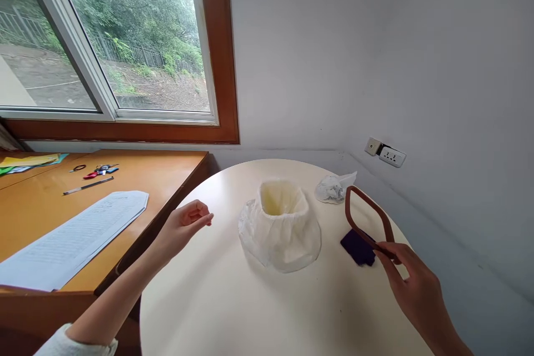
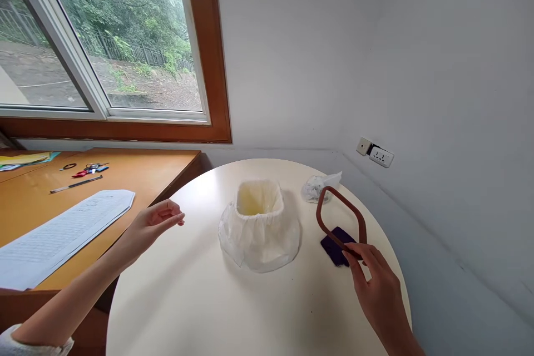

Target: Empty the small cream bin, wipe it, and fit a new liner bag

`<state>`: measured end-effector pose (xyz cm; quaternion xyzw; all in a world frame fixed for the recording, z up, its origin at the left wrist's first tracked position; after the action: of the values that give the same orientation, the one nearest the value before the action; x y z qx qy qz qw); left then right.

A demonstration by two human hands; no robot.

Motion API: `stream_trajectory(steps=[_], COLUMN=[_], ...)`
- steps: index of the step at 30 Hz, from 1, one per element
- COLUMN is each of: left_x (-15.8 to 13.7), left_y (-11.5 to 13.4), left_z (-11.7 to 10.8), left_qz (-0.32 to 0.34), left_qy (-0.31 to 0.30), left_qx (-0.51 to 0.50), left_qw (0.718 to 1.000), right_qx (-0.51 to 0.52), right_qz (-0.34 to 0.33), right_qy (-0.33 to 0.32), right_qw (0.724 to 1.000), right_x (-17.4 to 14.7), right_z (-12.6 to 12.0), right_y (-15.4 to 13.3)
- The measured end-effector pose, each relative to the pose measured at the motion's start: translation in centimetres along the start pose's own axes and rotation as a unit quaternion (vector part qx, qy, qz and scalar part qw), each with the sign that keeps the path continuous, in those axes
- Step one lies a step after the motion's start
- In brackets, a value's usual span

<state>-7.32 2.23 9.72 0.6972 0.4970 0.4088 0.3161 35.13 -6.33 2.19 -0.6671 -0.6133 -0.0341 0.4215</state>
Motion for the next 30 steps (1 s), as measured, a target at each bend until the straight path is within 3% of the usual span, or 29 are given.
stream_trajectory(steps=[4,21,25,30], left_x=[0.2,0.6,0.9,2.6], left_y=[0.7,0.0,0.8,2.6], left_z=[0.6,1.8,2.4,4.4], left_qz=[0.012,0.018,0.016,0.037], left_qy=[-0.009,-0.032,-0.024,0.019], left_qx=[-0.006,0.016,-0.010,-0.104], left_qw=[1.000,0.999,1.000,0.994], right_qx=[0.005,0.014,0.032,0.062], right_qz=[-0.048,-0.070,-0.123,-0.220], right_qy=[0.026,0.031,0.024,-0.007], right_qw=[0.998,0.997,0.992,0.974], right_x=[0.5,0.5,1.7,5.5], right_z=[-0.3,-0.6,-0.1,1.7], right_y=[-1.2,-1.0,-2.0,-5.1])
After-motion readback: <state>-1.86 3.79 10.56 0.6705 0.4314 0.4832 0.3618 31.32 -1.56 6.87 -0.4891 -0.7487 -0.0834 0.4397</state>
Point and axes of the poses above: each hand's wrist, its own x-axis towards the middle knuckle, its own z-axis out of the palm, y = z × x, the point moved 1 cm from there along x, towards the middle knuckle, and after that the axes turned 7 degrees about z, right-handed, at the moved point
